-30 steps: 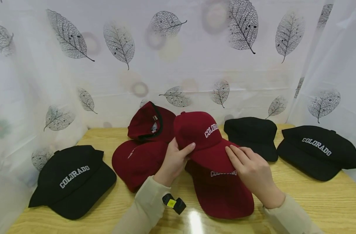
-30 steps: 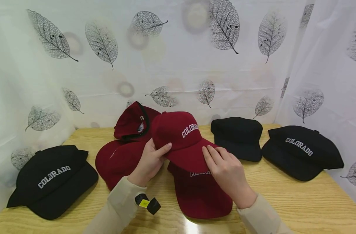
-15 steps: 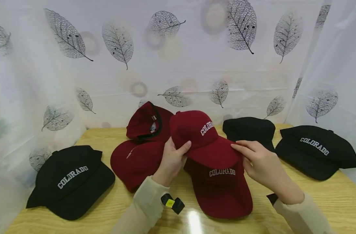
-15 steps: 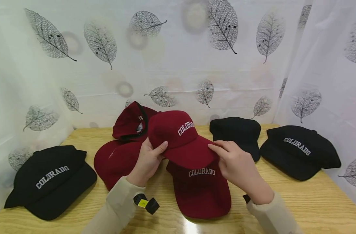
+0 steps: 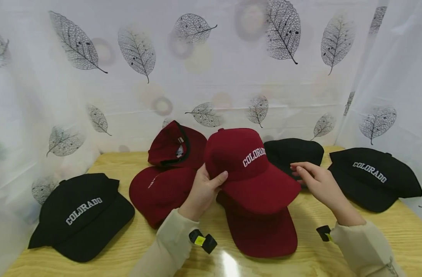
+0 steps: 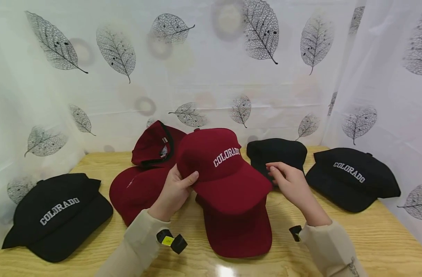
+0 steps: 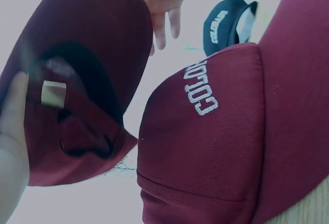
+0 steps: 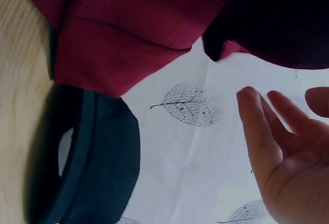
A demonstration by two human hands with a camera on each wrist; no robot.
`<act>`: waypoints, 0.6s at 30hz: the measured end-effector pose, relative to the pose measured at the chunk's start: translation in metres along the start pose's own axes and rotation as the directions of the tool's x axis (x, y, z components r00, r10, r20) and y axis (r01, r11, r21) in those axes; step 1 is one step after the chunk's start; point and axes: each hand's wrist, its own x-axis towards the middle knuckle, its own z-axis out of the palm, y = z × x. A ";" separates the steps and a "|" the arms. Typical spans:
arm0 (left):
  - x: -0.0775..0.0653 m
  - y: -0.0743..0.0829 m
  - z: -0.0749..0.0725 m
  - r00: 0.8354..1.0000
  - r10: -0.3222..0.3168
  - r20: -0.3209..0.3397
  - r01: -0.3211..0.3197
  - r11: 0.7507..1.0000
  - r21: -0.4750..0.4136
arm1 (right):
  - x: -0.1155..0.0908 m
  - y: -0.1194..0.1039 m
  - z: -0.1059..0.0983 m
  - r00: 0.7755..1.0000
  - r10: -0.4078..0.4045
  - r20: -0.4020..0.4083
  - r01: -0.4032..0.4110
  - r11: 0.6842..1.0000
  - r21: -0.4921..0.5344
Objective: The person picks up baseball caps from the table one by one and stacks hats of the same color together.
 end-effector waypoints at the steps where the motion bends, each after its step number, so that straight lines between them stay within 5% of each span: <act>1: -0.001 0.000 -0.001 1.000 -0.006 0.024 0.006 1.000 -0.002 | 0.000 0.001 0.000 0.999 0.033 0.027 -0.034 0.999 0.038; 8: -0.003 0.000 -0.003 0.978 -0.006 0.209 0.020 0.998 -0.062 | 0.002 0.005 0.002 0.975 0.163 0.153 -0.194 0.957 0.215; 18: -0.003 -0.003 -0.006 0.914 0.017 0.406 0.026 0.994 -0.102 | 0.003 0.004 0.006 0.974 0.154 0.168 -0.190 0.955 0.227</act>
